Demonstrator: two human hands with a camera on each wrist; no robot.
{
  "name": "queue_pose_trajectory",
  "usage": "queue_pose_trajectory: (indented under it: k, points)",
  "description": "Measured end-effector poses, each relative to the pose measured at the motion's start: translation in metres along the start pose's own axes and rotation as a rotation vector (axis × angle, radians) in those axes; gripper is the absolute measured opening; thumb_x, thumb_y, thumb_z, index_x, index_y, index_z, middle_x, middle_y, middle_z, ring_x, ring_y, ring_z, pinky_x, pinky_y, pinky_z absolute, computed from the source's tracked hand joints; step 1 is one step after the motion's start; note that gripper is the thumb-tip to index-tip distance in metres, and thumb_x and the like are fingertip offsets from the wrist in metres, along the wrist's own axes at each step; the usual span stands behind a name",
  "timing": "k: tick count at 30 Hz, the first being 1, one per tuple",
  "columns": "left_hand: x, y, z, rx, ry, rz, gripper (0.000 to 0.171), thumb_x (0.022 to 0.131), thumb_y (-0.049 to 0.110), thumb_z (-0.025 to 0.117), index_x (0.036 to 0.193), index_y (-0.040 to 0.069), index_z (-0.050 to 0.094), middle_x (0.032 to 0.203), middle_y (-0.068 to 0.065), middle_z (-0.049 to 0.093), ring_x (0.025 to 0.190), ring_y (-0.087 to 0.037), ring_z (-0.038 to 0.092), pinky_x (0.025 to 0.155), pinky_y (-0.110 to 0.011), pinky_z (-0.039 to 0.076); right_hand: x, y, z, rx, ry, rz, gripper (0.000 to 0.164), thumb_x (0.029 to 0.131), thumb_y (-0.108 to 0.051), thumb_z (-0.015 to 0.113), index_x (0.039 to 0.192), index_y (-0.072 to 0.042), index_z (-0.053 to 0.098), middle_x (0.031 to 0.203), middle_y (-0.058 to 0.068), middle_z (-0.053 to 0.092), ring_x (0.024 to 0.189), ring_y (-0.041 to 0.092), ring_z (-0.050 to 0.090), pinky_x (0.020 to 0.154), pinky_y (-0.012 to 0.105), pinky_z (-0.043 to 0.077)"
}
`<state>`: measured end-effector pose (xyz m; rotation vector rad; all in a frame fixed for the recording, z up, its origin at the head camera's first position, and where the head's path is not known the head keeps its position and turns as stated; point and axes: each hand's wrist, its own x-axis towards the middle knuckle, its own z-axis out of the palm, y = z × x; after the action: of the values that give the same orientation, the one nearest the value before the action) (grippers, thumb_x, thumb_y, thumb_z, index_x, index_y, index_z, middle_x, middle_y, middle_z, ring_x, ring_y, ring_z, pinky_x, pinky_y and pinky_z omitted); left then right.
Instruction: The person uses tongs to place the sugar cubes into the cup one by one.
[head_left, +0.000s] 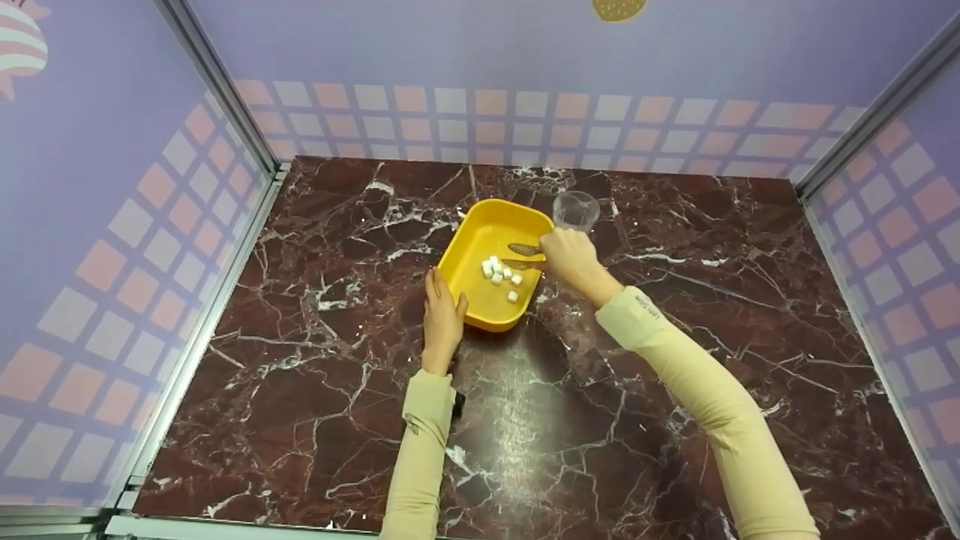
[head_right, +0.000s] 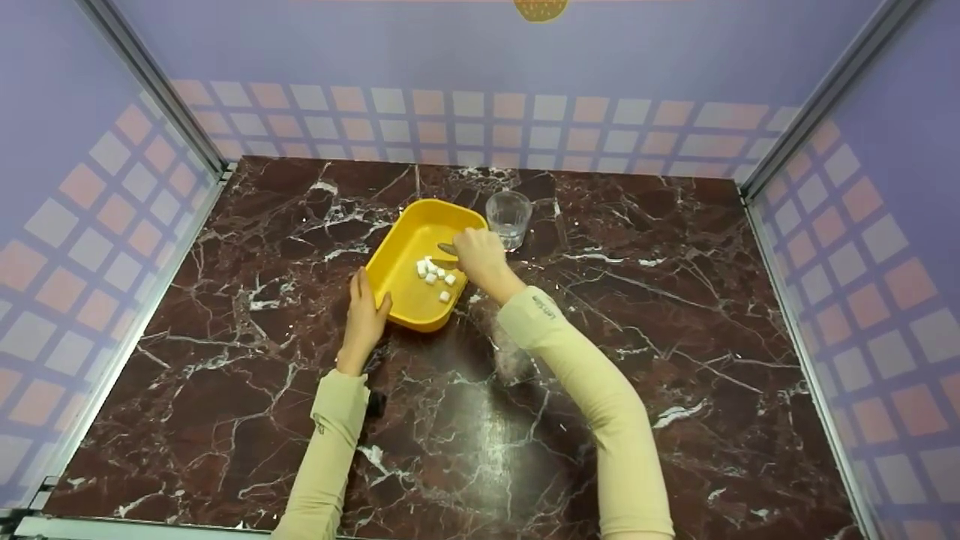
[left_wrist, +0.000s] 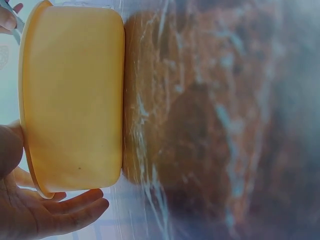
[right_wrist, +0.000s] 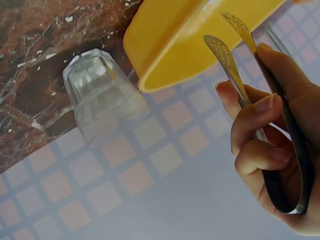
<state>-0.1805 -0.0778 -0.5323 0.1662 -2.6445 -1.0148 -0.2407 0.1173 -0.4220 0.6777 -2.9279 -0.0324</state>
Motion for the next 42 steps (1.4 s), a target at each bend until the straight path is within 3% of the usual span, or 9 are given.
queue_pose_trajectory:
  k: [8, 20, 42]
  points:
    - [-0.001, 0.000, 0.000, 0.016, 0.004, 0.012, 0.060, 0.088, 0.016, 0.052, 0.137, -0.007, 0.025, 0.140, -0.024, 0.028, 0.099, -0.045, 0.051, 0.081, -0.051, 0.044, 0.002, -0.007, 0.018, -0.034, -0.007, -0.017, 0.033, 0.066, -0.031, 0.075, 0.073, 0.000, 0.066, 0.075, 0.017, 0.066, 0.064, 0.034, 0.062, 0.055, 0.044, 0.050]
    - [-0.002, 0.001, 0.003, 0.008, 0.003, -0.004, 0.060, 0.088, 0.017, 0.052, 0.137, -0.006, 0.025, 0.140, -0.023, 0.028, 0.099, -0.044, 0.051, 0.079, -0.051, 0.045, 0.006, -0.010, 0.031, -0.030, -0.064, 0.028, 0.033, 0.067, -0.031, 0.074, 0.076, -0.001, 0.065, 0.078, 0.016, 0.066, 0.068, 0.034, 0.062, 0.057, 0.043, 0.051]
    - [0.000, 0.000, 0.001, 0.032, 0.016, 0.004, 0.060, 0.088, 0.017, 0.053, 0.137, -0.006, 0.026, 0.139, -0.024, 0.030, 0.096, -0.044, 0.052, 0.076, -0.051, 0.046, 0.005, -0.006, 0.026, 0.005, -0.056, 0.025, 0.029, 0.070, -0.029, 0.072, 0.070, -0.001, 0.064, 0.074, 0.018, 0.065, 0.065, 0.035, 0.062, 0.055, 0.045, 0.050]
